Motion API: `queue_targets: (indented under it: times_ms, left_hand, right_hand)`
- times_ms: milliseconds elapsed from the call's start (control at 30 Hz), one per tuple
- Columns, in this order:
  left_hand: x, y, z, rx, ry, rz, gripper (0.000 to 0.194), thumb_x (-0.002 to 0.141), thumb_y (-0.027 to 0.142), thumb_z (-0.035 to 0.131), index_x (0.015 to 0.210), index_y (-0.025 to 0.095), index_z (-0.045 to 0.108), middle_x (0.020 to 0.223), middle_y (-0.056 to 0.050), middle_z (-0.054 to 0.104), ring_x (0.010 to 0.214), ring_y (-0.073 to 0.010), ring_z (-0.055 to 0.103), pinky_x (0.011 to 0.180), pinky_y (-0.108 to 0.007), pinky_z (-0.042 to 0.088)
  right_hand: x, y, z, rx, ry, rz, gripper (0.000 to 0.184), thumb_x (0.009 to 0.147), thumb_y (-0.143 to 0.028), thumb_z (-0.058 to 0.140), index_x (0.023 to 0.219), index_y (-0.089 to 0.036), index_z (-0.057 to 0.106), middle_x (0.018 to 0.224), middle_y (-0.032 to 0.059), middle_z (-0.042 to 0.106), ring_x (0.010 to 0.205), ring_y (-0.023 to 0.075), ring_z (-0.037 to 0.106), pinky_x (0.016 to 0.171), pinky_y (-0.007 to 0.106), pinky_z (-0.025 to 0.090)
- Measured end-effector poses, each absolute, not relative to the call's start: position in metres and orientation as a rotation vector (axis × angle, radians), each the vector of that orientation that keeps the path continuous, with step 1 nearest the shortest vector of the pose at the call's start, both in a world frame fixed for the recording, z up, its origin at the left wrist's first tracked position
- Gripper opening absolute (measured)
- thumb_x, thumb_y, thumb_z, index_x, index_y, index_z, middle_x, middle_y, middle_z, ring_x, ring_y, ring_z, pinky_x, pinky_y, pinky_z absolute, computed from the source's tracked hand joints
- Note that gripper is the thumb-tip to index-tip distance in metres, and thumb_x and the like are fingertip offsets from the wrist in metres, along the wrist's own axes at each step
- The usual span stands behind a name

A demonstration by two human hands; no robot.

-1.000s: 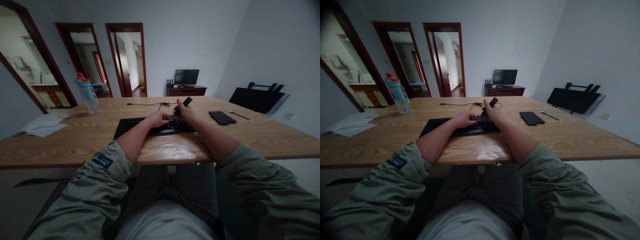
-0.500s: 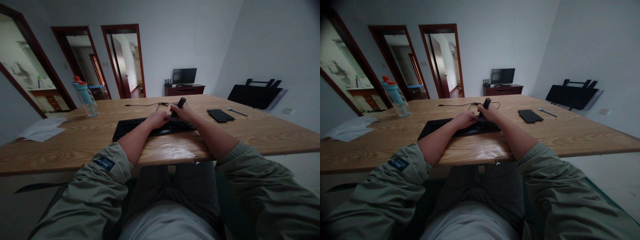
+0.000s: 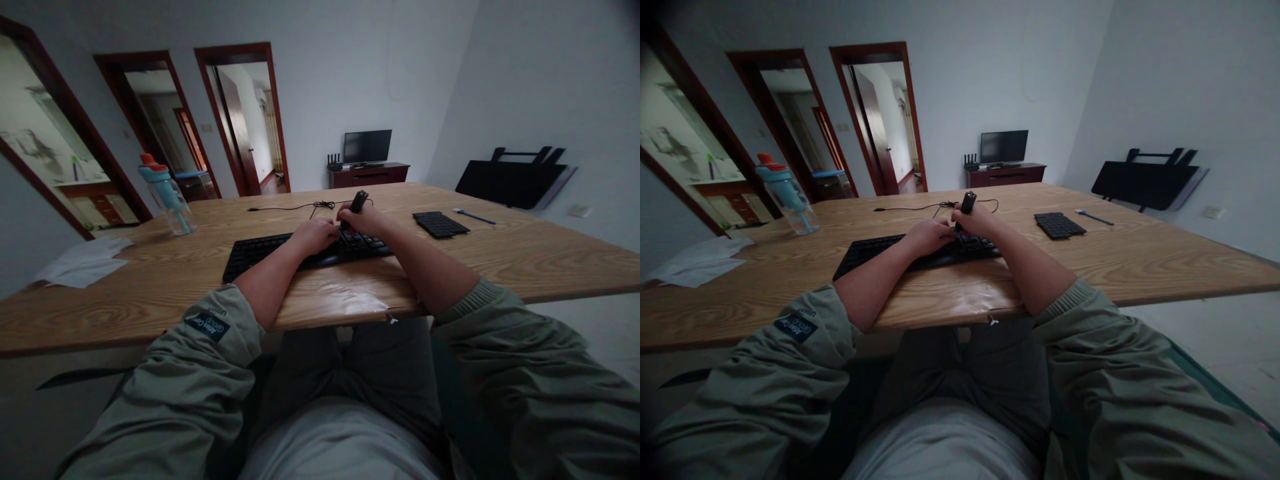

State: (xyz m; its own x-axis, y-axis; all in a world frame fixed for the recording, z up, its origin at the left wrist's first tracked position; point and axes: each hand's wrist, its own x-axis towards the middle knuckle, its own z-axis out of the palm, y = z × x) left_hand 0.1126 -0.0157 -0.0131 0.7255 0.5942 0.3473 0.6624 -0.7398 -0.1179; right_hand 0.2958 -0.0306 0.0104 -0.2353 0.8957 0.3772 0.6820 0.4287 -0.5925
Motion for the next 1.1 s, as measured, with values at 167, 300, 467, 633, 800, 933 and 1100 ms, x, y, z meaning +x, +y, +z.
queue_targets:
  times_ms: [167,300,467,633,800,933,1100]
  left_hand:
    - [0.114,-0.017,-0.014,-2.685,-1.021,-0.410,0.029,0.094,0.032,0.052,0.108,0.029,0.077,0.108,-0.006,0.069,0.097,-0.0218,0.064,0.083,-0.031,0.048]
    - [0.111,-0.018,-0.014,-2.686,-1.020,-0.397,0.029,0.094,0.032,0.052,0.109,0.030,0.076,0.108,-0.005,0.069,0.099,-0.0217,0.064,0.083,-0.030,0.048]
    - [0.110,-0.018,-0.015,-2.695,-1.011,-0.413,0.029,0.094,0.032,0.051,0.108,0.030,0.076,0.113,-0.004,0.069,0.101,-0.0220,0.064,0.084,-0.030,0.047]
    - [0.116,-0.023,-0.013,-2.710,-1.049,-0.429,0.028,0.094,0.030,0.051,0.106,0.026,0.075,0.111,-0.006,0.070,0.101,-0.0232,0.064,0.085,-0.032,0.048]
    - [0.111,-0.023,-0.008,-2.743,-1.158,-0.599,0.023,0.087,0.025,0.060,0.107,0.021,0.071,0.103,-0.007,0.073,0.094,-0.0223,0.066,0.081,-0.031,0.050]
    - [0.099,-0.016,-0.008,-2.790,-1.238,-0.700,0.023,0.087,0.023,0.059,0.104,0.020,0.073,0.100,-0.004,0.075,0.091,-0.0193,0.067,0.083,-0.029,0.051]
    - [0.095,-0.012,-0.007,-2.824,-1.213,-0.673,0.026,0.087,0.030,0.058,0.100,0.020,0.077,0.099,-0.004,0.077,0.092,-0.0198,0.068,0.086,-0.030,0.051]
  right_hand:
    - [0.302,-0.025,0.006,-1.281,-2.002,0.528,0.017,0.085,-0.023,0.046,0.081,-0.016,0.061,0.075,0.0038,0.063,0.063,0.0140,0.056,0.057,0.024,0.043]
    - [0.295,-0.029,0.012,-1.328,-2.073,0.359,0.015,0.081,-0.021,0.049,0.077,-0.016,0.063,0.070,0.0028,0.061,0.063,0.0145,0.055,0.060,0.025,0.041]
    - [0.292,-0.028,0.016,-1.327,-2.104,0.330,0.014,0.078,-0.018,0.052,0.072,-0.016,0.064,0.063,0.0017,0.059,0.060,0.0147,0.053,0.059,0.026,0.039]
    - [0.304,-0.015,0.006,-1.236,-2.015,0.573,0.013,0.080,-0.018,0.053,0.068,-0.017,0.059,0.064,0.0014,0.060,0.058,0.0135,0.053,0.055,0.024,0.040]
    - [0.302,-0.017,0.007,-1.234,-1.973,0.556,0.014,0.080,-0.016,0.054,0.068,-0.016,0.061,0.066,0.0017,0.060,0.061,0.0136,0.052,0.057,0.024,0.039]
    - [0.293,-0.021,0.012,-1.332,-1.952,0.399,0.013,0.079,-0.015,0.055,0.069,-0.016,0.063,0.068,0.0014,0.059,0.067,0.0146,0.052,0.062,0.026,0.037]
    - [0.286,-0.020,0.016,-1.429,-1.975,0.367,0.015,0.079,-0.016,0.056,0.065,-0.017,0.060,0.065,0.0019,0.057,0.065,0.0150,0.050,0.058,0.027,0.033]
